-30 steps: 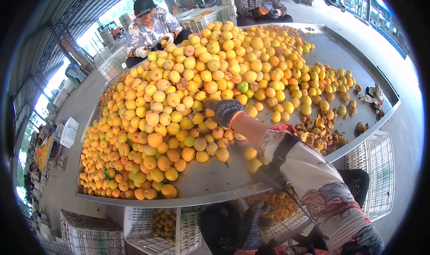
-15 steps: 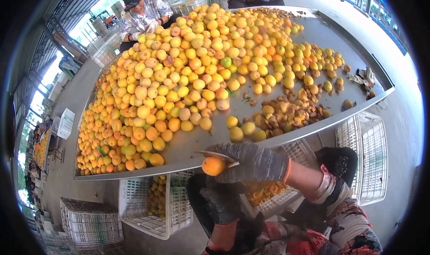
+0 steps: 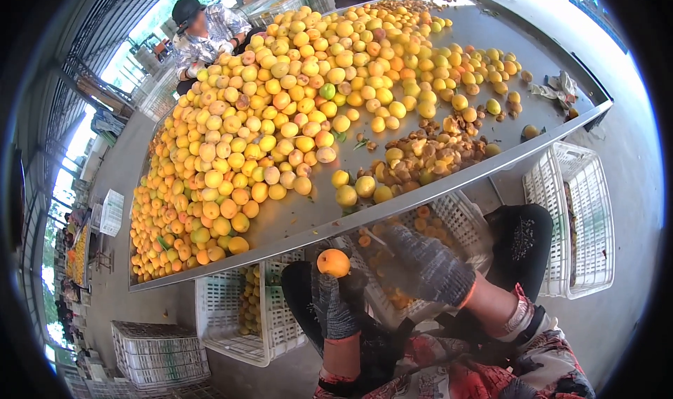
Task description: The person picks up an apricot from a pile on a table, cuts it in half with a knife, and removes the pit. They place the pitted fruit into a basket and discard the pit into a separate pile on the table.
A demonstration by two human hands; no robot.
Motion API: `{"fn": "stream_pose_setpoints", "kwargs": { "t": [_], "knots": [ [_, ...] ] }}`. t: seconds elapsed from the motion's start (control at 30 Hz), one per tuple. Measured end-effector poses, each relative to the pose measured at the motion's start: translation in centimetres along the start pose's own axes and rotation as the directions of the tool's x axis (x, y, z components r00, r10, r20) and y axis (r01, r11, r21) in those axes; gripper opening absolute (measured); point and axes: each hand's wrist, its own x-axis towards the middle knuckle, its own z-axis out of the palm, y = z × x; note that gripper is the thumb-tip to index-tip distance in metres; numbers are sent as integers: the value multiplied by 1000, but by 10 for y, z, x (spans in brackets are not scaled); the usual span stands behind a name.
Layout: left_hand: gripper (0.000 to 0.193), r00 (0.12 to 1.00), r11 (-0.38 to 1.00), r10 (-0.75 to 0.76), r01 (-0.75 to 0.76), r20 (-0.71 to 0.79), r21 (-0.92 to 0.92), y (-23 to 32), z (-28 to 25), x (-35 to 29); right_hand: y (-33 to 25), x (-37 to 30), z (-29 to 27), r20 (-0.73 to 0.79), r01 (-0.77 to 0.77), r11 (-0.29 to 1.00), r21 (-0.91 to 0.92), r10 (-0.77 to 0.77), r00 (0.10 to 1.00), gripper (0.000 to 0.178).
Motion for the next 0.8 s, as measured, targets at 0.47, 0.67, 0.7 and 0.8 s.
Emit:
{"fn": "stream_pose_setpoints", "kwargs": {
  "t": [0.47, 0.67, 0.7, 0.8],
  "knots": [
    [47, 1000, 999, -9, 9, 3, 52, -22, 6, 4, -5, -10, 17, -111, 127, 992, 6, -126, 986, 30],
    [46, 1000, 1000, 18, -18, 10, 10, -26, 2, 9, 17, -12, 35, -100, 283, 955, -82, -291, 952, 38],
    [46, 998, 998, 49, -49, 26, 28, -27, -1, 11, 14, -10, 34, -98, 283, 956, -82, -291, 952, 38],
    [43, 984, 973, 141, -159, 110, 169, -27, -11, 15, 6, -3, 27, -29, 180, 984, -16, -180, 983, 32]
  ]
}}
